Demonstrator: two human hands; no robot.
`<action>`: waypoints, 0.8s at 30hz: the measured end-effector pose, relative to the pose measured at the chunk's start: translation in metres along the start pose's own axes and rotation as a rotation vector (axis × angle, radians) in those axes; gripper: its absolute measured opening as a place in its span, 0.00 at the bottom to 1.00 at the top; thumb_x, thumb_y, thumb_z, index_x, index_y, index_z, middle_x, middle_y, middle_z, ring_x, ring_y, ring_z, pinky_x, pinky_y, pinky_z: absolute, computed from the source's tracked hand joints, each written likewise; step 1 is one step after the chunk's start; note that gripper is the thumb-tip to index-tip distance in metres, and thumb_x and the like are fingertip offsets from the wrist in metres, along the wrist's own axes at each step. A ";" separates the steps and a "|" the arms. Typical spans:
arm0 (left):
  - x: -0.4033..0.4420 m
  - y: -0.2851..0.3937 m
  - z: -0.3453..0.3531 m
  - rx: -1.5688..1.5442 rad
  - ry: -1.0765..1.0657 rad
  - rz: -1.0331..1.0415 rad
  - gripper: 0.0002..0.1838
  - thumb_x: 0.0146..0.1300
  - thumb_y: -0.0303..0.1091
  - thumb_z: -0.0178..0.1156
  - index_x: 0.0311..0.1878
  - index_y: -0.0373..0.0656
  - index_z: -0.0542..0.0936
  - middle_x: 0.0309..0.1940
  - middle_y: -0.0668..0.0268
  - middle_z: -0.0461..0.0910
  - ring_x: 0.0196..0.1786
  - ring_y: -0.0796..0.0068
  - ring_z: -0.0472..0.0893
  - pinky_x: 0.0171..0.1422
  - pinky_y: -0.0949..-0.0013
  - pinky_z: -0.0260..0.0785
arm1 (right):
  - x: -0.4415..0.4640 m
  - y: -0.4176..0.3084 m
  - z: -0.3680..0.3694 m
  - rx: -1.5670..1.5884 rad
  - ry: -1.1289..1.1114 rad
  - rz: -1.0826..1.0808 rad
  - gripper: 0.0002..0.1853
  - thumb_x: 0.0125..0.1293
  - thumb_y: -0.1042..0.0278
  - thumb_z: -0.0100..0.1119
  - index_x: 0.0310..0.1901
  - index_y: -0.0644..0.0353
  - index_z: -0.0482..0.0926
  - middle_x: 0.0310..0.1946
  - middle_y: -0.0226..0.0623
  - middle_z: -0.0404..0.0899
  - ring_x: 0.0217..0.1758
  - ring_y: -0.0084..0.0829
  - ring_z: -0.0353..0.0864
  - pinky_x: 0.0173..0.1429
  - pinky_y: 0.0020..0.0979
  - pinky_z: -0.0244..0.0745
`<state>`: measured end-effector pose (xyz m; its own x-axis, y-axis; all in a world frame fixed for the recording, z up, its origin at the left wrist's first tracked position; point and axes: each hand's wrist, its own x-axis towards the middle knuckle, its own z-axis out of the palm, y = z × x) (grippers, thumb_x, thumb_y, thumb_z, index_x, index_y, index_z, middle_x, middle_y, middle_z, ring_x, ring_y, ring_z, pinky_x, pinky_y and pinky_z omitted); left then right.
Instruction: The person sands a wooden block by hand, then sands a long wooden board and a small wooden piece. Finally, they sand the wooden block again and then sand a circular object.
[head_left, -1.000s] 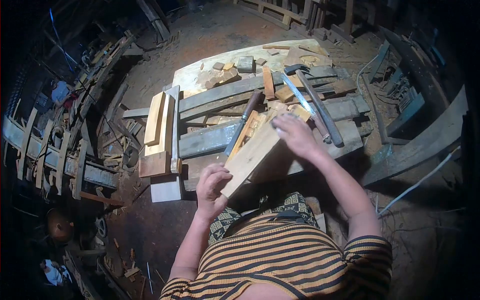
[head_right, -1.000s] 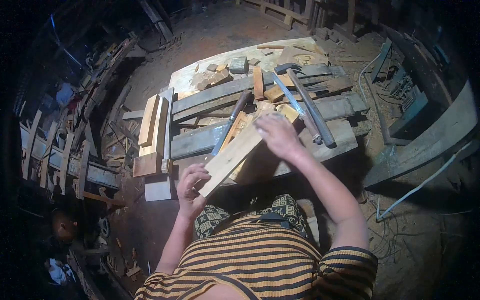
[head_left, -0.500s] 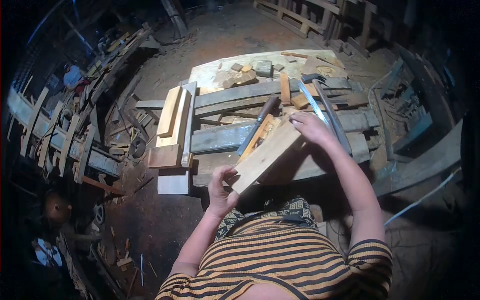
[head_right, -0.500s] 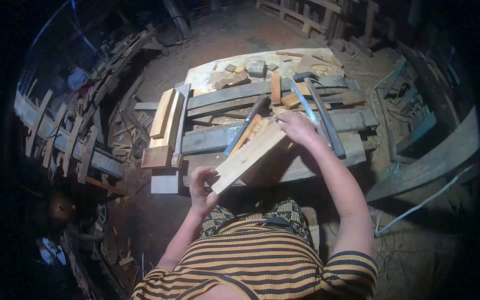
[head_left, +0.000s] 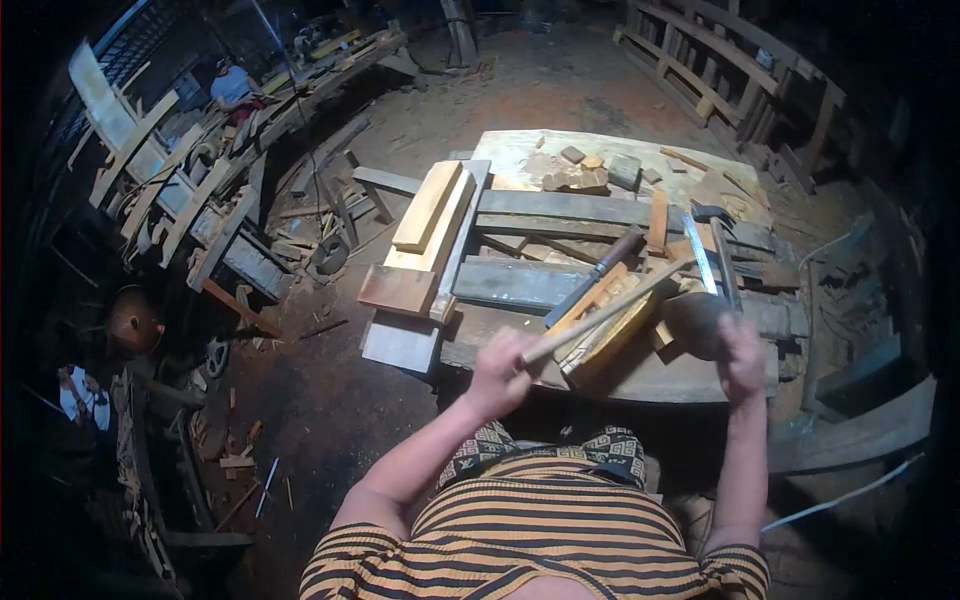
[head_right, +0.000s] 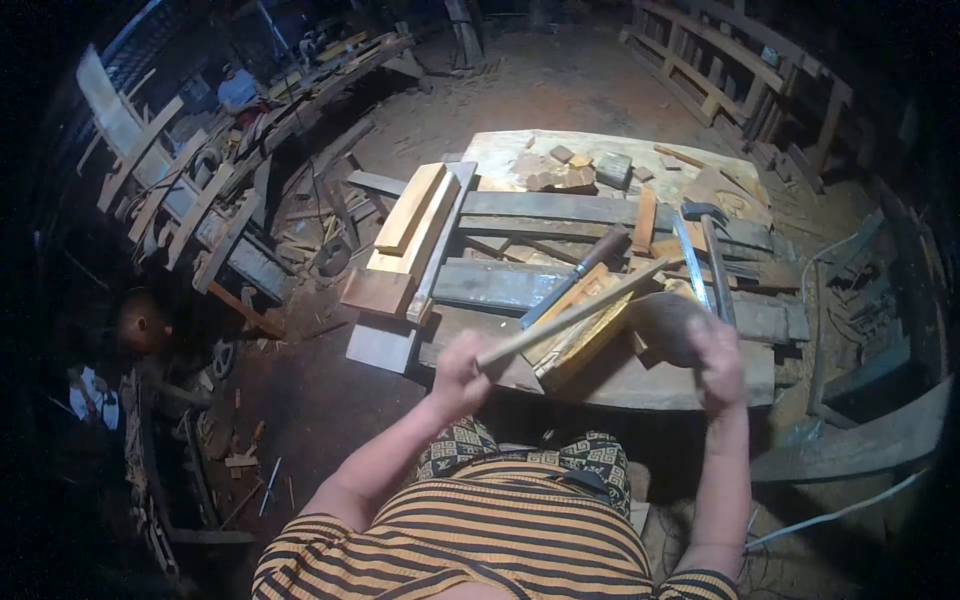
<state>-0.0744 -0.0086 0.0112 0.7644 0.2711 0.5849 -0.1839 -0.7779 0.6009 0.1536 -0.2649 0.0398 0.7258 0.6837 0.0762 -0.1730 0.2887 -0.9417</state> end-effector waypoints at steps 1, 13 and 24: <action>0.009 -0.003 -0.005 -0.110 0.050 -0.153 0.16 0.49 0.23 0.58 0.44 0.40 0.78 0.29 0.63 0.76 0.33 0.66 0.75 0.38 0.68 0.67 | -0.004 -0.006 -0.003 0.087 0.048 -0.029 0.19 0.68 0.63 0.50 0.52 0.69 0.72 0.48 0.42 0.77 0.52 0.31 0.76 0.59 0.34 0.67; 0.058 -0.118 -0.097 -1.020 0.994 -0.921 0.10 0.63 0.38 0.57 0.45 0.48 0.76 0.37 0.68 0.80 0.31 0.71 0.79 0.25 0.73 0.69 | -0.033 0.097 -0.074 0.422 0.224 0.082 0.17 0.68 0.66 0.49 0.53 0.68 0.71 0.49 0.40 0.76 0.54 0.33 0.75 0.61 0.35 0.67; 0.068 -0.174 -0.124 -0.909 1.081 -1.119 0.10 0.65 0.37 0.54 0.46 0.43 0.74 0.36 0.60 0.79 0.27 0.66 0.79 0.24 0.71 0.71 | -0.034 0.114 -0.087 0.404 0.212 0.091 0.19 0.67 0.63 0.50 0.55 0.66 0.71 0.52 0.40 0.76 0.56 0.33 0.75 0.62 0.37 0.67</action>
<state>-0.0674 0.2153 0.0145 0.1207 0.8951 -0.4293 -0.4478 0.4351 0.7812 0.1671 -0.3134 -0.0981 0.8083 0.5786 -0.1091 -0.4576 0.5007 -0.7348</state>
